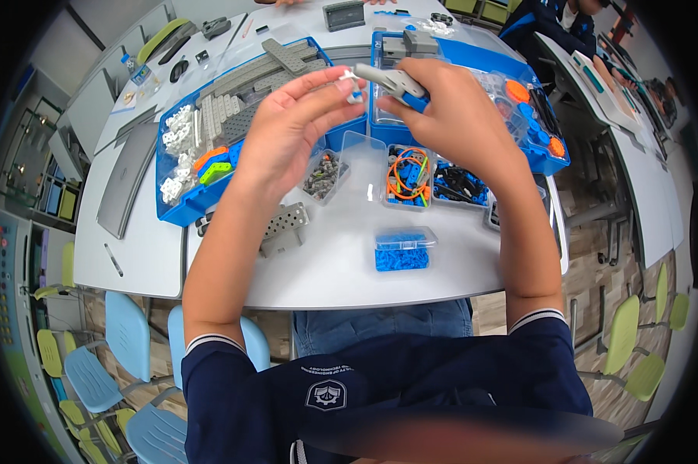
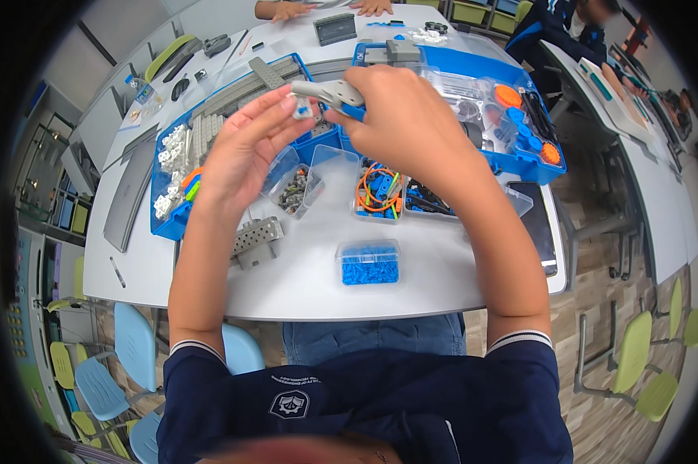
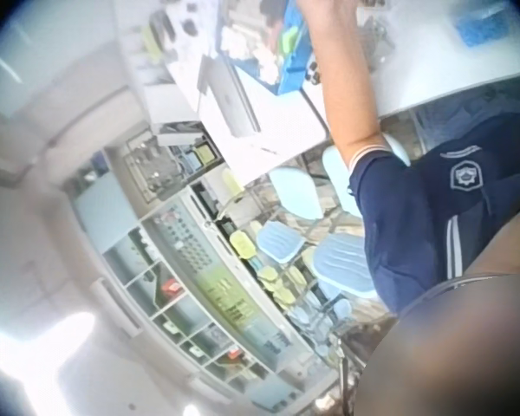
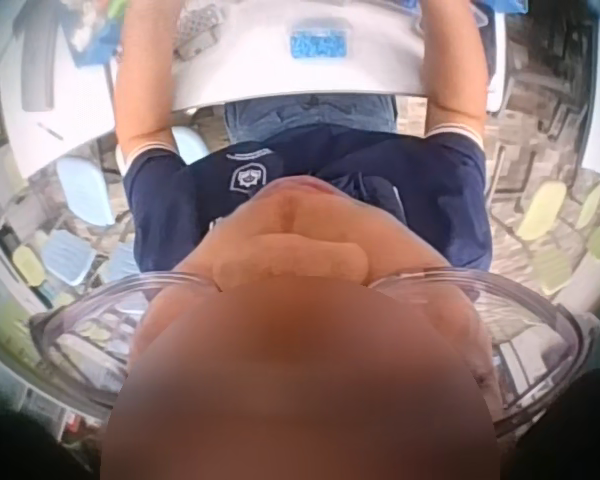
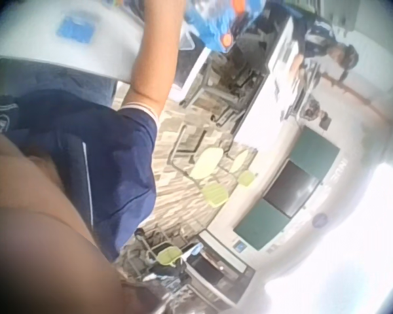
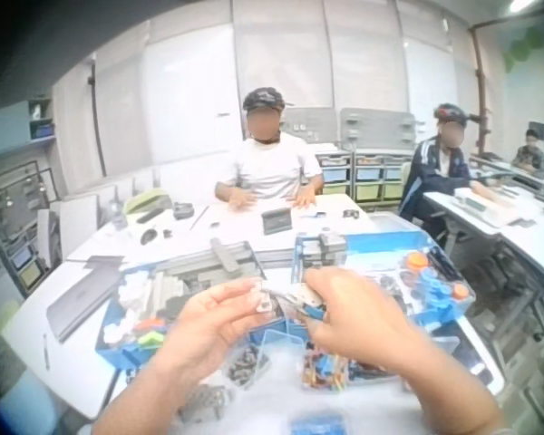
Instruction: The person assembles a modular educational kit using various plastic components. They connect blue and green pieces, attach a gray motor-like unit, and integrate a perforated beam with wheels. The person handles multiple small parts from organized trays and secures them into a larger structure.
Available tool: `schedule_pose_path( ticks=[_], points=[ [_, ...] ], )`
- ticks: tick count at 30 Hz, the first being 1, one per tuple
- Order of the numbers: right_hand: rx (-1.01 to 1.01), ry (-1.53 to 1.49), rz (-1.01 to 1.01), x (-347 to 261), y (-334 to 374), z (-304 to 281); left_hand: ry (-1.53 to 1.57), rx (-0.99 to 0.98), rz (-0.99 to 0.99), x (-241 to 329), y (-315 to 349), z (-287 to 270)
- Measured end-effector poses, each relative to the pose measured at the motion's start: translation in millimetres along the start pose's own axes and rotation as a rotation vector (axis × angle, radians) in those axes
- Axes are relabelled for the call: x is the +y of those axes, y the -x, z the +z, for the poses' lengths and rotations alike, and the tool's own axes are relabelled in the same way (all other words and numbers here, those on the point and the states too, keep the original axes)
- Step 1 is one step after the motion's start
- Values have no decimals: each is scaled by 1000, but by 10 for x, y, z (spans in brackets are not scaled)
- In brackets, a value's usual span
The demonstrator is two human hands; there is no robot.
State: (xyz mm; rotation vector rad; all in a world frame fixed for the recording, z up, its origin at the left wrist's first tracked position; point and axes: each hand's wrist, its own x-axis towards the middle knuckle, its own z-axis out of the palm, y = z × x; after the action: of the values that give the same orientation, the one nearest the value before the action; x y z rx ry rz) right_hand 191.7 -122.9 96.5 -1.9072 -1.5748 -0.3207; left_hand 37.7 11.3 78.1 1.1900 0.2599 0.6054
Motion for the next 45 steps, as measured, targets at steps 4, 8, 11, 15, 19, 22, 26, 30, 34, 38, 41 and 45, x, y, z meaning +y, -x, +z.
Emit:
schedule_pose_path(
  ticks=[4,8,11,15,19,22,26,30,34,38,41,45],
  points=[
    [139,376,-142,-14,77,-47,-69,-30,65,114,-72,-119],
    [129,394,-169,-39,110,-24,-95,-73,63,76,-90,-145],
    [135,415,-191,-46,104,4,-105,-80,40,19,-97,-146],
    [112,447,-216,-22,84,12,-139,-83,40,-32,-106,-157],
    [81,462,-239,-3,81,1,-200,-69,53,-81,-87,-136],
    [81,458,-245,-3,92,-5,-245,-64,69,-92,-69,-102],
    [22,417,-182,10,112,8,-290,-134,37,-36,-27,-57],
    [82,445,-248,36,80,82,-377,-150,-12,0,57,24],
    [109,445,-273,41,70,141,-472,-91,54,-26,121,94],
    [122,385,-313,57,84,185,-518,-76,80,-31,121,46],
    [127,350,-326,73,109,230,-560,-43,143,-88,97,26],
    [206,320,-349,118,68,158,-652,67,399,-86,89,13]
  ],
)
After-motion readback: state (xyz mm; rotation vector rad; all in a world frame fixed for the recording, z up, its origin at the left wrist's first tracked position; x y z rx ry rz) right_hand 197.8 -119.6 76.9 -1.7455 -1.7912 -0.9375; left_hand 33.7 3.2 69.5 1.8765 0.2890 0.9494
